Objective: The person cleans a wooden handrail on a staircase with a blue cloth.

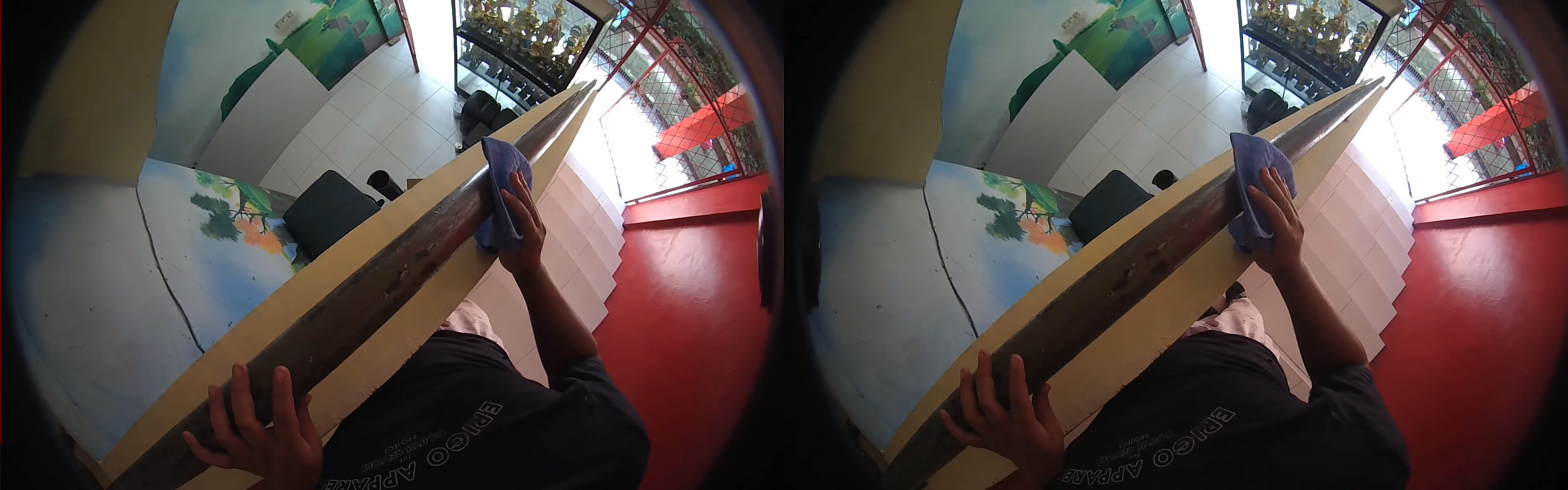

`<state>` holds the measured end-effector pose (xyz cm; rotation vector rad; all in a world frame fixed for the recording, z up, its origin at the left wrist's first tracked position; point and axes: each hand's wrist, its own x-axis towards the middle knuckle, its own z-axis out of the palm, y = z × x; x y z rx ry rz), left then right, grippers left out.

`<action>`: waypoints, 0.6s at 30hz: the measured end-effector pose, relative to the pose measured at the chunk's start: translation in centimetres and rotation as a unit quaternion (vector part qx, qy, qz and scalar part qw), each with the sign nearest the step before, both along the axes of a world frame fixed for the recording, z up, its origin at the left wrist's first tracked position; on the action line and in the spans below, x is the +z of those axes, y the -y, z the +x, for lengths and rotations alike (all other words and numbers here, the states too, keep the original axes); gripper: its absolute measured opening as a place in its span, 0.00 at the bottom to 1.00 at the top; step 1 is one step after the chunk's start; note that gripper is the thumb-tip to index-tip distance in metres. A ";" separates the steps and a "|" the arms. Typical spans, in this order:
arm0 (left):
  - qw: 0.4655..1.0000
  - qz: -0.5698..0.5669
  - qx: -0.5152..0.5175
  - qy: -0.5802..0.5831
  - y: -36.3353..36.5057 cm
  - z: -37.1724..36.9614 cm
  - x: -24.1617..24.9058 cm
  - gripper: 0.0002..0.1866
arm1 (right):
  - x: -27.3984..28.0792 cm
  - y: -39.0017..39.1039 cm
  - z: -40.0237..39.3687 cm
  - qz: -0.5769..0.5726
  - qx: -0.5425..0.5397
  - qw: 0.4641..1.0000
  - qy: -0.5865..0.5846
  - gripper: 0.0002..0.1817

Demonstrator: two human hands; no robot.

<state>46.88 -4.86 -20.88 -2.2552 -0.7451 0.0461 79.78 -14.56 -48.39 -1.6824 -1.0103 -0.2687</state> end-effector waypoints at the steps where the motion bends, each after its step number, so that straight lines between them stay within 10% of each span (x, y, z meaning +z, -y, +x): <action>1: 1.000 0.000 0.002 -0.001 0.0 0.0 0.0 0.21 | 0.0 -0.2 -0.3 0.006 -0.006 1.000 -0.008 0.24; 9: 1.000 0.002 0.000 0.005 -0.1 -0.2 -0.2 0.21 | -2.3 0.2 -4.2 0.212 0.008 0.878 -0.428 0.21; 12: 1.000 0.005 0.002 0.006 0.0 -0.1 -0.2 0.21 | 5.6 -1.2 -5.8 0.052 0.062 0.994 -0.076 0.27; 18: 1.000 -0.008 0.006 0.007 0.0 -0.2 0.0 0.20 | 7.9 -0.5 -3.5 -0.086 0.028 0.995 0.037 0.23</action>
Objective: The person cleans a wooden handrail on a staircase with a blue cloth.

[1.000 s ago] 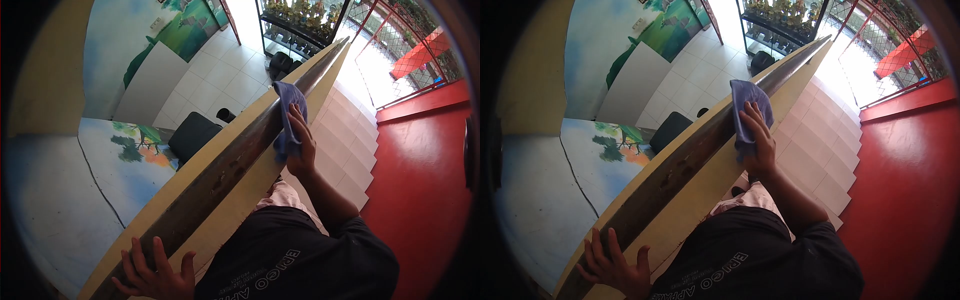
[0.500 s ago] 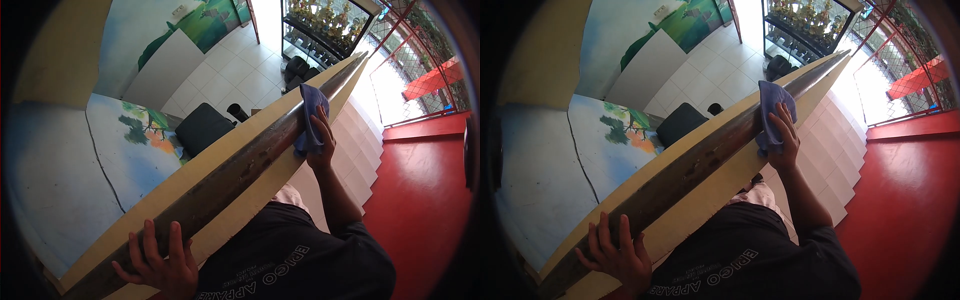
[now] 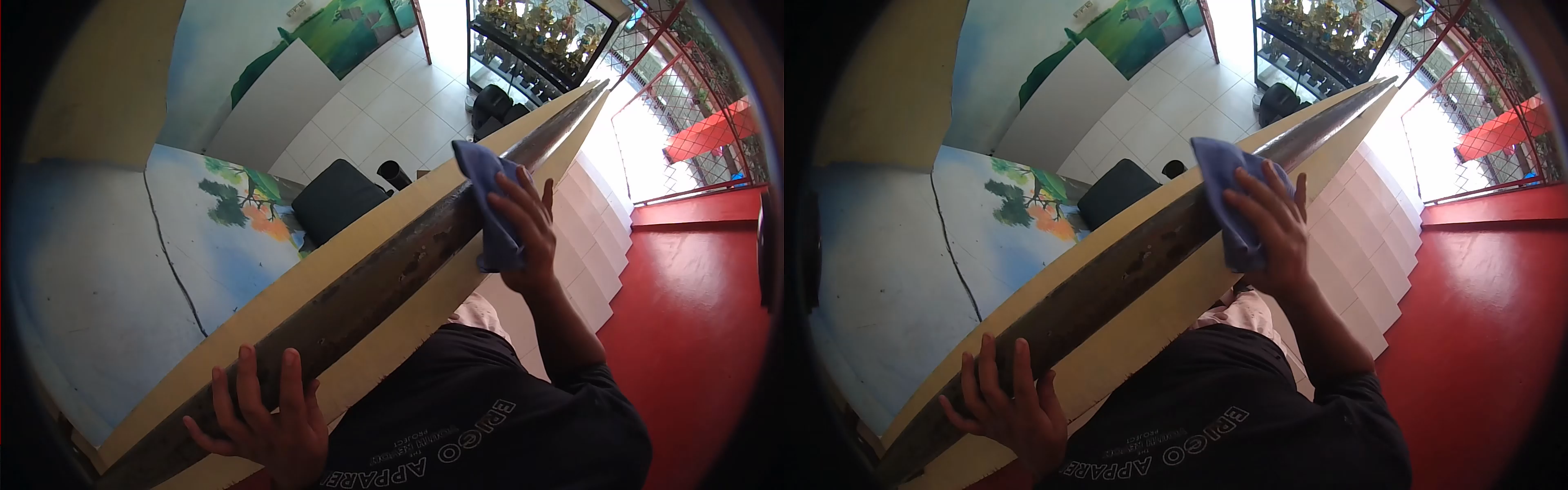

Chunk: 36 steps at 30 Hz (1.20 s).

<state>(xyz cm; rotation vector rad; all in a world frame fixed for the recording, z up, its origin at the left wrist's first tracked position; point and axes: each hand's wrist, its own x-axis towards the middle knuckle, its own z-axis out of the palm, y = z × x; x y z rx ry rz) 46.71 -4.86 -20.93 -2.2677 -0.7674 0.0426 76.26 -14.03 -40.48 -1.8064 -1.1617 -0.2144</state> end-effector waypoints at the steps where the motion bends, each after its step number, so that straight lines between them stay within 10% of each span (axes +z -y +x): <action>1: 1.000 -0.002 0.006 0.002 0.1 0.0 0.0 0.20 | 0.6 0.2 1.2 0.006 0.007 0.997 -0.072 0.22; 16: 0.999 -0.001 0.011 0.034 0.1 0.3 -0.1 0.19 | 4.8 -0.4 -0.7 -0.003 0.286 0.958 0.006 0.32; 19: 0.999 -0.004 0.002 0.032 -0.2 0.0 -0.2 0.19 | 3.1 0.5 0.2 0.132 0.275 0.939 -0.161 0.26; 23: 1.000 -0.005 0.001 0.028 -0.2 -0.1 -0.2 0.19 | -2.7 1.7 -0.2 0.373 0.195 0.744 -0.519 0.29; 31: 1.000 -0.012 0.021 0.018 0.1 0.2 0.0 0.18 | -2.4 -0.5 2.4 0.305 0.144 0.737 -0.586 0.31; 36: 1.000 -0.012 0.000 0.028 -0.4 -0.3 -0.2 0.18 | -1.7 -1.3 2.4 0.359 0.122 0.635 -0.673 0.28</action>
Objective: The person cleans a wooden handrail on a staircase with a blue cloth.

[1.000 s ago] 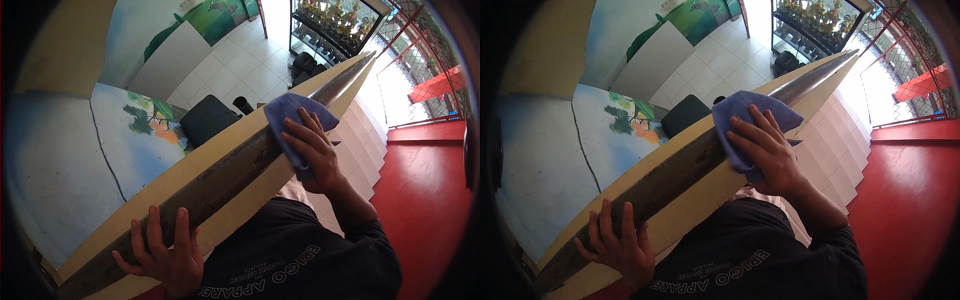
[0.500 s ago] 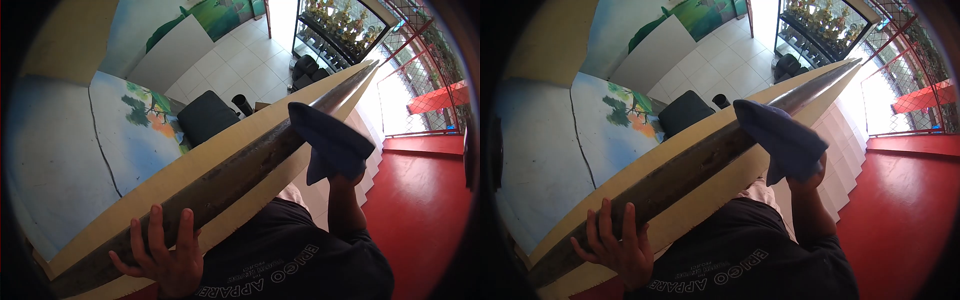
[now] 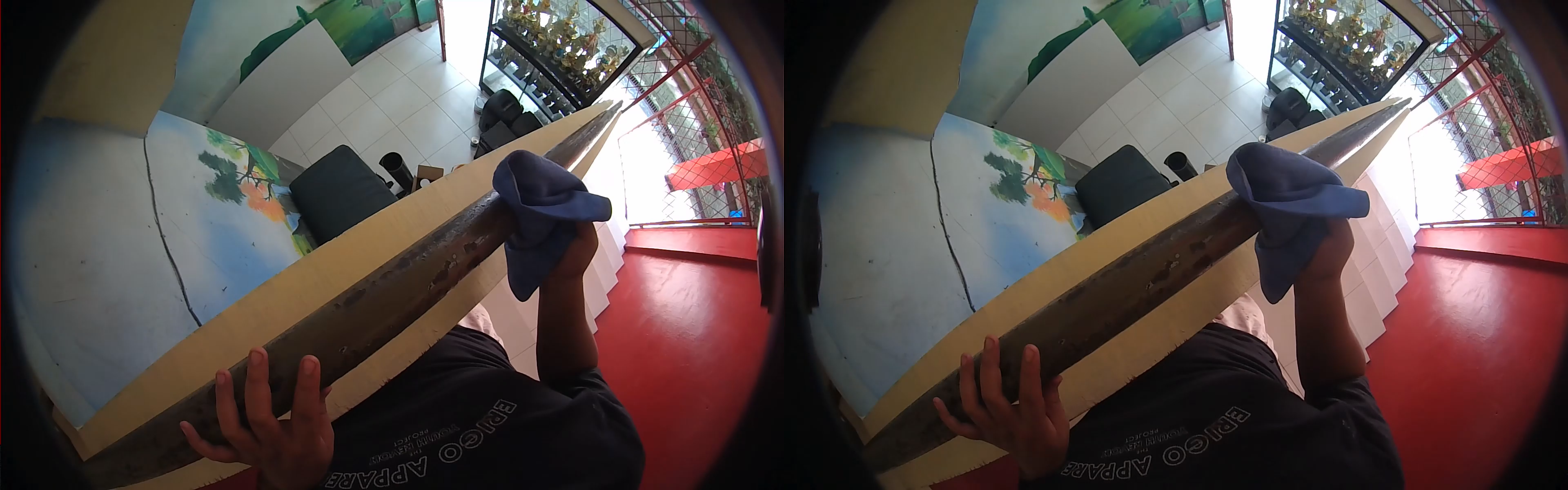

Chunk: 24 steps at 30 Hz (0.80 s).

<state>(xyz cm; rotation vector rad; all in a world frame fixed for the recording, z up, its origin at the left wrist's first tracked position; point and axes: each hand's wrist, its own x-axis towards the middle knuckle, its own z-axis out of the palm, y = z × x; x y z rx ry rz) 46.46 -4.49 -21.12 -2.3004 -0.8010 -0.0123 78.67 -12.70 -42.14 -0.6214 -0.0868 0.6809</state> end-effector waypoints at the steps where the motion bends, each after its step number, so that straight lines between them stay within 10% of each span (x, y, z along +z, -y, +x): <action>1: 1.000 -0.002 0.003 -0.002 0.0 0.0 0.0 0.18 | 0.1 0.1 0.1 -0.010 -0.002 1.000 -0.008 0.28; 6: 0.999 -0.003 0.030 -0.017 0.5 0.3 0.3 0.18 | 0.7 2.8 -2.9 -0.017 0.009 0.994 0.106 0.28; 7: 0.999 0.000 0.029 -0.015 0.4 0.4 0.2 0.18 | 2.7 2.1 -3.3 -0.071 0.018 0.955 0.288 0.29; 8: 1.000 0.002 0.027 -0.014 0.4 0.3 0.1 0.18 | 4.7 1.4 -3.7 -0.112 -0.007 0.885 0.452 0.30; 9: 1.000 0.004 0.025 -0.012 0.4 0.3 0.1 0.19 | 7.1 0.1 -3.1 -0.176 -0.012 0.665 0.726 0.32; 10: 1.000 0.004 0.026 -0.014 0.4 0.3 0.1 0.19 | 7.0 -0.4 -3.9 -0.185 0.058 0.645 0.739 0.33; 17: 0.999 0.002 0.028 -0.017 0.5 0.2 0.1 0.19 | 6.0 -1.4 -0.2 -0.169 0.050 0.670 0.721 0.25; 19: 1.000 0.002 0.020 -0.017 0.3 0.1 0.1 0.19 | 4.4 -0.1 1.8 -0.291 0.199 0.900 0.257 0.18; 24: 0.999 -0.008 0.020 -0.028 0.3 -0.1 0.3 0.19 | 5.6 0.9 2.7 -0.262 -0.053 0.958 0.103 0.21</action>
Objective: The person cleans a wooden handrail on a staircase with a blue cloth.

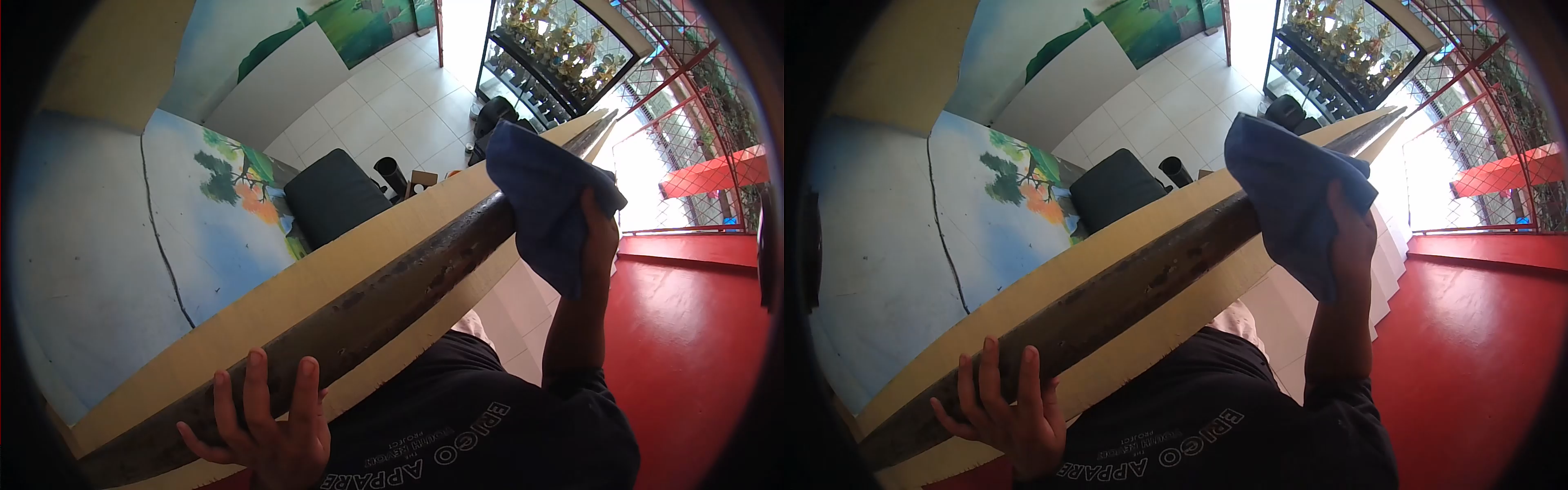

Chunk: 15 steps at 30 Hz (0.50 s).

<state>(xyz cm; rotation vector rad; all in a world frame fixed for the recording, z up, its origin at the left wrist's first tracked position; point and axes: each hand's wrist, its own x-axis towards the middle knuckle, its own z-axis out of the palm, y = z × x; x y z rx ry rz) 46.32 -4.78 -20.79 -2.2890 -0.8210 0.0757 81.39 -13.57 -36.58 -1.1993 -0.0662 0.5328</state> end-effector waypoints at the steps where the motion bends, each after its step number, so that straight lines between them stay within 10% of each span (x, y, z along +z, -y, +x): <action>1: 1.000 -0.002 0.000 0.002 0.0 0.0 0.0 0.19 | -0.2 0.7 0.4 0.038 -0.032 0.998 -0.030 0.22; 6: 1.000 -0.001 0.002 0.015 0.2 0.6 0.0 0.19 | 3.0 2.6 1.6 0.199 -0.059 0.977 -0.051 0.35; 11: 1.000 -0.005 0.006 0.017 0.2 0.8 0.1 0.18 | 3.9 1.6 2.3 0.209 -0.205 0.929 0.226 0.41; 15: 1.000 -0.003 0.003 0.021 0.2 0.7 0.0 0.18 | -2.7 2.1 3.1 -0.202 0.045 0.874 0.439 0.24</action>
